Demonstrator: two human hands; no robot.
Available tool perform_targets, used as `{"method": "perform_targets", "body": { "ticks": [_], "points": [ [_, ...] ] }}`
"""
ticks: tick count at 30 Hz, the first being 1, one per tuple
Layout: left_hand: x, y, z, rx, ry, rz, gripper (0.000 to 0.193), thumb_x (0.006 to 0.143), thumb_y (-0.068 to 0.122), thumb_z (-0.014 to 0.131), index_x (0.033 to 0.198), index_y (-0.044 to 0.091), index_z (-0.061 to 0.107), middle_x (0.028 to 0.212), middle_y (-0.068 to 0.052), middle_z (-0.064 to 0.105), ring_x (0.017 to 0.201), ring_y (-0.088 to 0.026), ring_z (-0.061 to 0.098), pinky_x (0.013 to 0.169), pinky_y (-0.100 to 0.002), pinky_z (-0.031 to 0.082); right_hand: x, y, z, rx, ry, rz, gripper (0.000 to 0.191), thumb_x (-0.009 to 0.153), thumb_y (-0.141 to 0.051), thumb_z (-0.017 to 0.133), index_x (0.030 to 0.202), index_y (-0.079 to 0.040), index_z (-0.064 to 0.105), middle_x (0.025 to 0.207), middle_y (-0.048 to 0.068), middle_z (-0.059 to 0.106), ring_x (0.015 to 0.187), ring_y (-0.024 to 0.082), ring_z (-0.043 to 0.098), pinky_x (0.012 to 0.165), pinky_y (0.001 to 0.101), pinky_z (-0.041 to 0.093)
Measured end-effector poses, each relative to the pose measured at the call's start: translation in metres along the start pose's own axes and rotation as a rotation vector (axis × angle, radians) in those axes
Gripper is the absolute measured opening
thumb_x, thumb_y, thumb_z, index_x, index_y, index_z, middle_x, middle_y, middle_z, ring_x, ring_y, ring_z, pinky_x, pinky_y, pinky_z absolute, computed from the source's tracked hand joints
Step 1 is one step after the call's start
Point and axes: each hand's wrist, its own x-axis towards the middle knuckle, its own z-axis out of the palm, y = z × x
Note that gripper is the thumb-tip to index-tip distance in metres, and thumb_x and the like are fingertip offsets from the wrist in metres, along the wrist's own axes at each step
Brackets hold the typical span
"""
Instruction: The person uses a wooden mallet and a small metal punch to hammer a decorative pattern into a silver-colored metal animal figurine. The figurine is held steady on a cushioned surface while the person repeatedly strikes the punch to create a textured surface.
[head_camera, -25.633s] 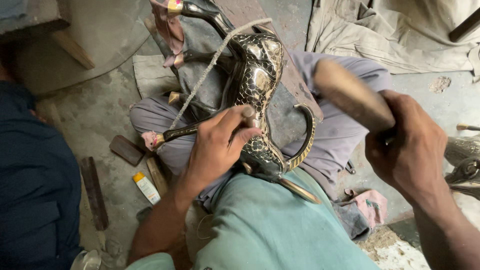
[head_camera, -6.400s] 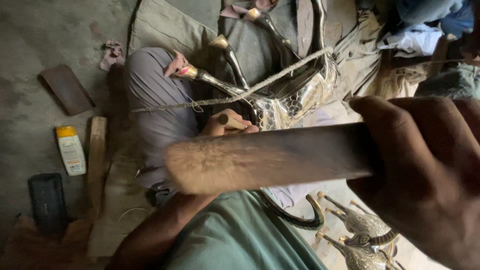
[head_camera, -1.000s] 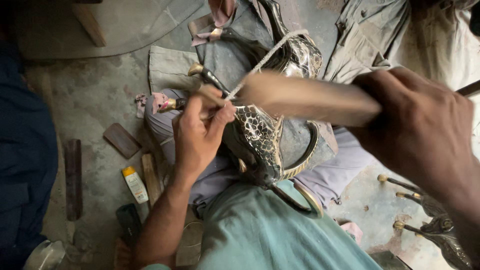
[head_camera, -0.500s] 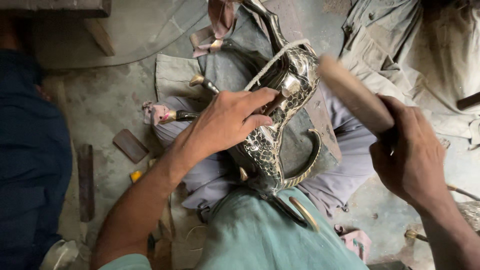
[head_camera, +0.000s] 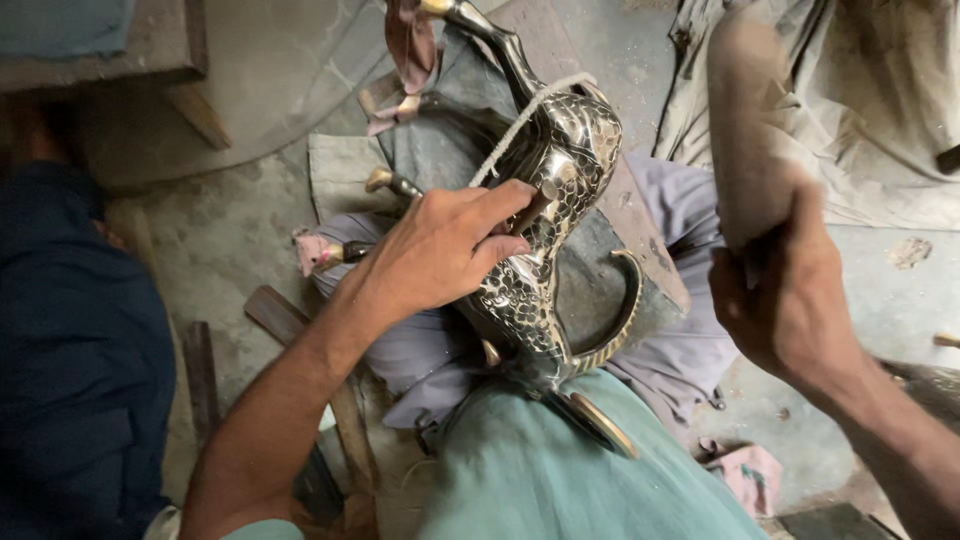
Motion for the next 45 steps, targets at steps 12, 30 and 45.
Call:
{"method": "perform_targets", "body": {
  "ticks": [12,30,45],
  "points": [
    [0.005,0.002,-0.001,-0.031,0.004,0.068,0.039,0.091,0.016,0.078,0.123,0.002,0.06,0.099,-0.021,0.07,0.088,-0.041,0.07,0.073,-0.045,0.055,-0.004,-0.001,-0.012,0.256,0.031,-0.05,0.057,0.084,0.003,0.068,0.137,-0.001,0.047,0.099,0.022,0.06,0.085,0.043,0.061,0.075,0.0486,0.051],
    [0.012,0.003,-0.005,-0.031,-0.065,0.069,0.034,0.093,0.014,0.076,0.122,0.004,0.061,0.09,-0.017,0.067,0.082,-0.037,0.069,0.068,-0.044,0.053,-0.024,-0.015,-0.015,0.146,0.103,-0.141,0.068,0.075,0.008,0.062,0.14,-0.003,0.048,0.104,0.024,0.058,0.092,0.045,0.061,0.078,0.0501,0.05],
    [0.014,-0.004,-0.004,0.016,-0.114,0.066,0.039,0.09,0.004,0.075,0.127,0.006,0.062,0.087,-0.016,0.067,0.078,-0.034,0.07,0.067,-0.042,0.055,-0.05,-0.03,-0.011,-0.117,0.054,-0.059,0.07,0.08,0.002,0.065,0.147,-0.01,0.049,0.111,0.02,0.06,0.093,0.037,0.062,0.08,0.049,0.047]
  ]
}}
